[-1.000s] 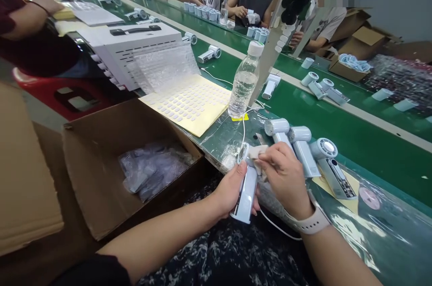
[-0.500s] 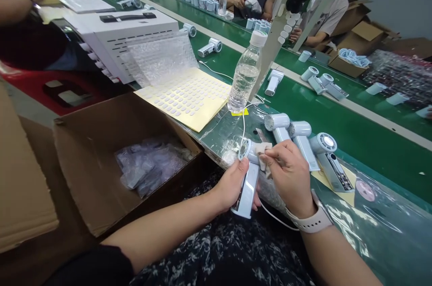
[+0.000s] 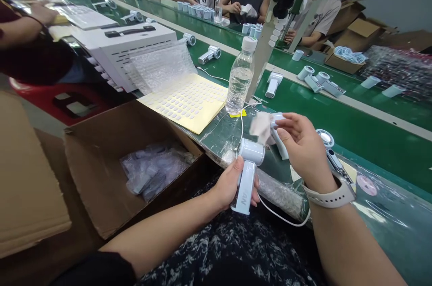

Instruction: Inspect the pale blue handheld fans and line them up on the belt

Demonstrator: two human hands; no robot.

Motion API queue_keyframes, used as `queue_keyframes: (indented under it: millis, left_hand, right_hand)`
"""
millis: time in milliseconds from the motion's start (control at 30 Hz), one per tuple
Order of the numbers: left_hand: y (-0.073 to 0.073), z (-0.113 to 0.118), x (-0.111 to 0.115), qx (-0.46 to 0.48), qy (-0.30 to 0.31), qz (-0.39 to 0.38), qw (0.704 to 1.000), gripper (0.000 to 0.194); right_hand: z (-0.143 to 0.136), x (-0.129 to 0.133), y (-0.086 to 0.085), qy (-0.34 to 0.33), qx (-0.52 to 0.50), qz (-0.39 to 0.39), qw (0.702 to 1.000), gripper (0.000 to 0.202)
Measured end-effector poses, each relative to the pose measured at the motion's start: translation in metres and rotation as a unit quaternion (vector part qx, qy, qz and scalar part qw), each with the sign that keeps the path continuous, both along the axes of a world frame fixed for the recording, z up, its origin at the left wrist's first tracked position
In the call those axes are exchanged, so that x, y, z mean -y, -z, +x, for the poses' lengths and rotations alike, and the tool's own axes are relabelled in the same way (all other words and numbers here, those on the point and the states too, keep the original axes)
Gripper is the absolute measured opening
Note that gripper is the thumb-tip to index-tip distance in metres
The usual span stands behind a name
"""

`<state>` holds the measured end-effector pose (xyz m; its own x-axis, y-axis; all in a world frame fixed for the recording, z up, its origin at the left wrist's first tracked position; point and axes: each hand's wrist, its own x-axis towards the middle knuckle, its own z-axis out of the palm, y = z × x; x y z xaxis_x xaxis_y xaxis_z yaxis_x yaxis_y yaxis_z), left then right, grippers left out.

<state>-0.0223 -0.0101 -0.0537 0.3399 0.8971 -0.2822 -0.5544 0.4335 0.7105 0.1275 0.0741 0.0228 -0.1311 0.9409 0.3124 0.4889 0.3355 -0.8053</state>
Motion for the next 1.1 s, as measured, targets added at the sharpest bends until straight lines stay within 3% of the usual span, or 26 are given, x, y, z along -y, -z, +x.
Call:
queue_keyframes:
  millis: [67,133,300,367,500,567,667,800,933,1000,1100]
  left_hand:
    - [0.002,-0.003,0.001,0.004,0.016,0.005,1.0,0.075]
    - [0.002,-0.006,0.003,0.012,0.021,0.017,1.0,0.079]
    - [-0.011,-0.011,0.009,0.034,0.018,0.118,0.992,0.074]
    - [-0.018,-0.009,0.009,0.033,0.025,0.155,0.987,0.07]
    - [-0.025,-0.001,0.007,0.008,0.034,0.219,0.975,0.064]
    - [-0.026,0.001,0.007,-0.024,0.034,0.262,0.964,0.066]
    - [-0.028,-0.002,0.01,-0.136,-0.016,0.335,0.932,0.067]
    - [-0.036,-0.009,0.011,-0.311,-0.078,0.422,0.848,0.069]
    - [-0.044,-0.005,0.01,-0.431,-0.111,0.479,0.757,0.048]
    - [-0.047,0.001,0.01,-0.45,-0.111,0.47,0.751,0.045]
    - [-0.05,0.01,0.013,-0.447,-0.099,0.438,0.774,0.049]
  right_hand:
    - [0.011,0.005,-0.007,0.028,0.031,0.006,0.999,0.039]
    - [0.034,0.017,-0.007,0.073,0.113,0.0,0.991,0.034]
    - [0.1,0.056,0.022,0.101,0.311,-0.175,0.928,0.035]
    - [0.109,0.071,0.036,0.115,0.335,-0.214,0.911,0.034]
    - [0.099,0.084,0.051,0.154,0.358,-0.194,0.9,0.025]
    - [0.097,0.083,0.051,0.176,0.341,-0.189,0.904,0.022]
    - [0.103,0.078,0.049,0.248,0.244,-0.168,0.922,0.026]
    - [0.108,0.079,0.046,0.327,0.1,-0.052,0.938,0.054]
    - [0.089,0.094,0.043,0.252,0.093,0.002,0.963,0.037]
    - [0.075,0.106,0.042,0.183,0.075,-0.011,0.98,0.028]
    - [0.051,0.123,0.041,0.044,-0.016,-0.069,0.997,0.026]
